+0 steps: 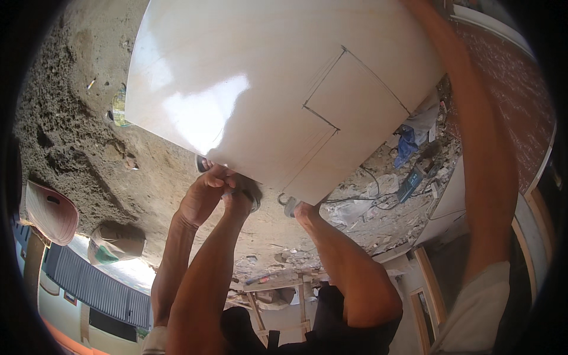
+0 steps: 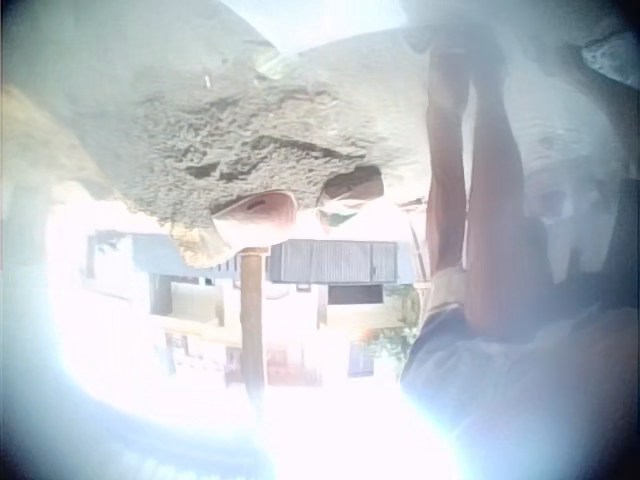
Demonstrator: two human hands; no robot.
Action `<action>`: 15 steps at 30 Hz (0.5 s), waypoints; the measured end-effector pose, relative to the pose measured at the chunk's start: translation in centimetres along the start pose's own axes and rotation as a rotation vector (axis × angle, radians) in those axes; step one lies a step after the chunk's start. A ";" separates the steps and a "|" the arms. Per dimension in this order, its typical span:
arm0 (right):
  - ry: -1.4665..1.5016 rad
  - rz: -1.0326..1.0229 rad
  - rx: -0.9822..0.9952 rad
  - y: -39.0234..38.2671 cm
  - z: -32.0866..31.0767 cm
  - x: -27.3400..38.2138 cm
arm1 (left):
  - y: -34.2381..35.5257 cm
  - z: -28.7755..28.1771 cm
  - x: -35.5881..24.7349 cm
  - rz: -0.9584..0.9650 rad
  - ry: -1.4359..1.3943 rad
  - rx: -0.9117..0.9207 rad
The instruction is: The person uses a handheld power grinder to cut along a marked line on a ceramic tile while sitting on the ground in a construction area.
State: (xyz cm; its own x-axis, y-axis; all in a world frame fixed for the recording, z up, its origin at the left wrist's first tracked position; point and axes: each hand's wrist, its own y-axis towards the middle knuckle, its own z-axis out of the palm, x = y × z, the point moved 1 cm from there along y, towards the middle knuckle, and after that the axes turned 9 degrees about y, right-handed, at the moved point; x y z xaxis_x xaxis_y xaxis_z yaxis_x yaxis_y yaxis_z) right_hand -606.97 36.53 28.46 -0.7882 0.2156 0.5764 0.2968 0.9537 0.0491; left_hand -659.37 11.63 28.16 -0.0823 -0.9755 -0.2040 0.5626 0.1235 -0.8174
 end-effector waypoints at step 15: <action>0.024 -0.200 0.125 8.6 7.5 -4.2 | 10.7 1.5 -1.3 -0.260 -0.049 0.343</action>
State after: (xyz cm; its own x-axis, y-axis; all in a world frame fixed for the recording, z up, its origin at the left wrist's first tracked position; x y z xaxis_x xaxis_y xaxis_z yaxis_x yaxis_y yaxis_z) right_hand -605.13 45.36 20.30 -0.8113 0.0167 0.5843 0.0663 0.9958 0.0636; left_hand -652.04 13.95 20.51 -0.2223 -0.9748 0.0176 0.7698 -0.1866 -0.6103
